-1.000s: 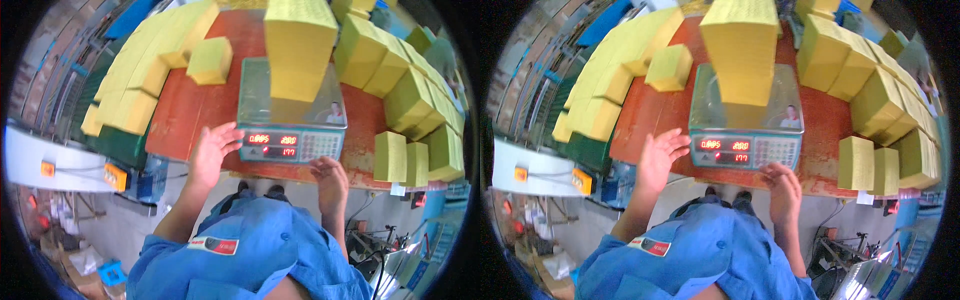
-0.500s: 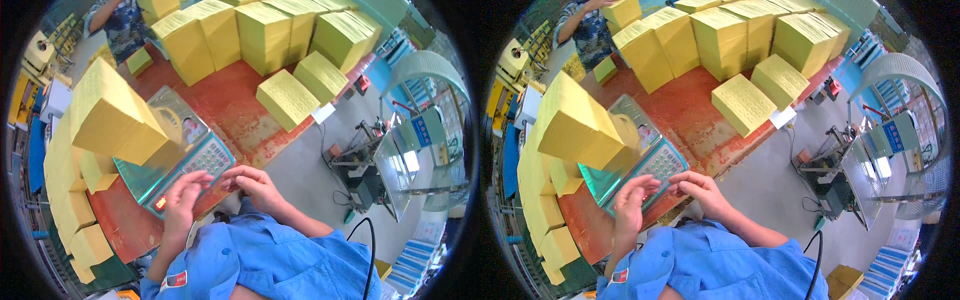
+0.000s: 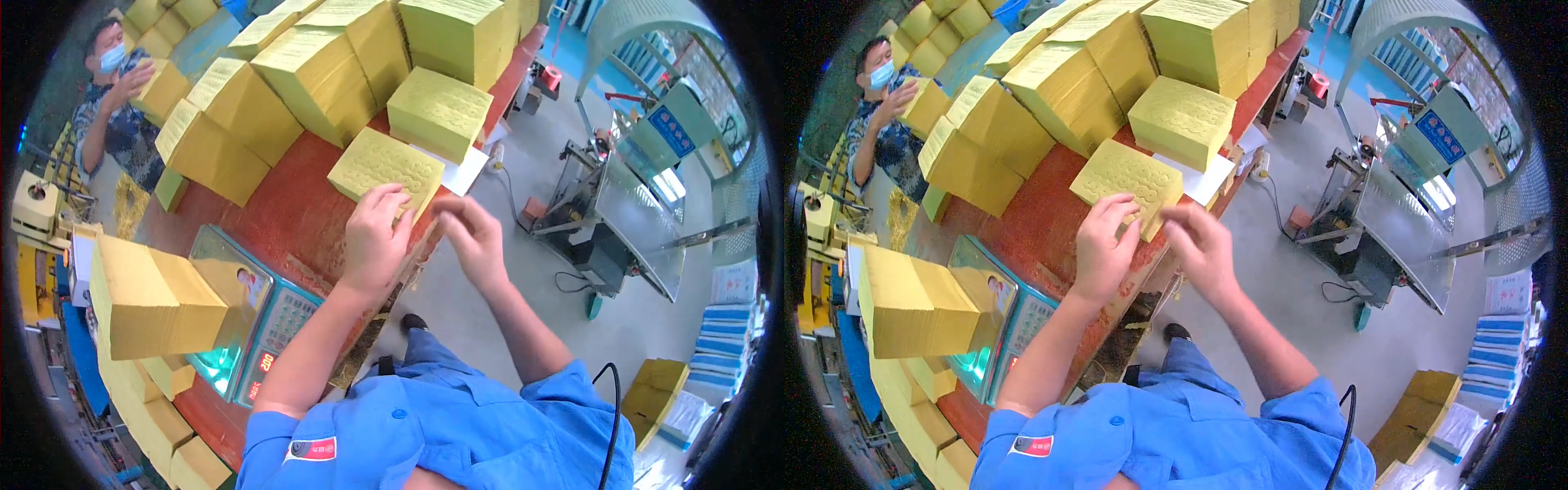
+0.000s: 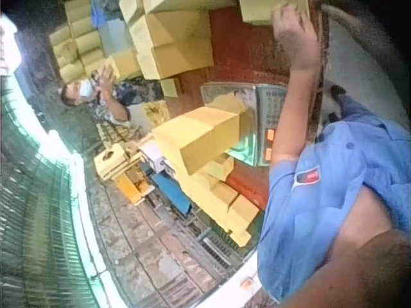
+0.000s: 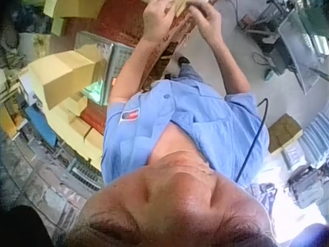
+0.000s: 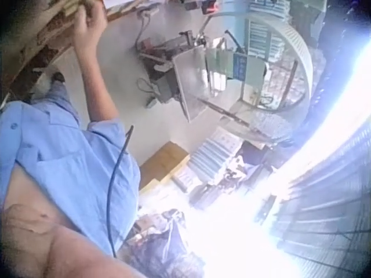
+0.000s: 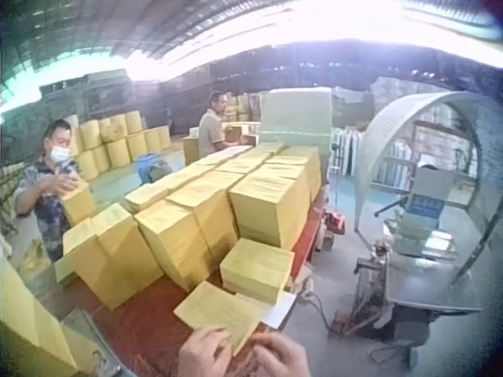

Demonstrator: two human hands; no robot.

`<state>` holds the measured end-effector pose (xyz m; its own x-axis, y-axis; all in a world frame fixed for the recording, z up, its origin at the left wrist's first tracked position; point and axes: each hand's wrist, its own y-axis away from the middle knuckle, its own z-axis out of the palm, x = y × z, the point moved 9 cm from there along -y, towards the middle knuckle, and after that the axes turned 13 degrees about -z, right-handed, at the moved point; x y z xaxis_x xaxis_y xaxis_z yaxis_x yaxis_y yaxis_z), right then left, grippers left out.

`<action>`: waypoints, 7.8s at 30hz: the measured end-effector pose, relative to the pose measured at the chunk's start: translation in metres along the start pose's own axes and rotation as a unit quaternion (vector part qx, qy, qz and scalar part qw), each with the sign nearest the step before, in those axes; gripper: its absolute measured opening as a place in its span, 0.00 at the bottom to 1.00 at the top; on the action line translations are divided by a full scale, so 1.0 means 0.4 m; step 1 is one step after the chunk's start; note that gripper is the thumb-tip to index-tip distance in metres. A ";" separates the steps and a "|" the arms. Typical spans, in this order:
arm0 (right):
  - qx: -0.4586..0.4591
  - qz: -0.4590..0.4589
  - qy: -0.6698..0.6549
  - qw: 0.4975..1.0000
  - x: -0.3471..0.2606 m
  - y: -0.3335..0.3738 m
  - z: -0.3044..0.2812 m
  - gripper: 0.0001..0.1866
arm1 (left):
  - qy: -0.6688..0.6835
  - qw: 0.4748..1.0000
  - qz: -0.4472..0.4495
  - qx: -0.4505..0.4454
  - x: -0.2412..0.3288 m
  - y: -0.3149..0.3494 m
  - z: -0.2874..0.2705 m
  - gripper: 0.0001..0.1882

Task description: The person is weighing stacks of yellow paper-like items on a digital scale and organizing them on a table.

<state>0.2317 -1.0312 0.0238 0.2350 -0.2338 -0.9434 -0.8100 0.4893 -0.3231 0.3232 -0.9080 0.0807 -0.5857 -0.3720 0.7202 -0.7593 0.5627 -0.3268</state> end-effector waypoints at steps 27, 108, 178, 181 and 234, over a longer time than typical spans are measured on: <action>0.076 0.110 -0.192 0.972 0.081 -0.071 -0.052 0.18 | -0.082 0.994 0.049 0.050 0.033 0.020 -0.003 0.06; -0.264 -0.173 -0.188 0.930 -0.578 -0.020 0.826 0.12 | 0.127 0.857 -0.243 0.436 -0.211 0.648 -1.158 0.09; -0.190 0.172 -0.244 0.935 -0.050 0.230 0.733 0.18 | 0.439 0.796 -0.416 -0.022 -0.297 0.357 -0.890 0.28; -0.180 0.172 -0.255 0.934 -0.053 0.231 0.722 0.16 | 0.449 0.789 -0.417 -0.025 -0.297 0.356 -0.878 0.28; -0.114 -0.077 -0.086 0.987 -0.168 0.003 0.466 0.25 | 0.262 0.866 -0.392 0.169 -0.377 0.101 -0.547 0.48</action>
<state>0.3150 -0.8583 0.0728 0.4361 -0.1342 -0.8898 -0.8529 0.2535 -0.4563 0.4429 -0.6677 0.0930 0.2882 -0.1065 0.9516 -0.9567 0.0092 0.2908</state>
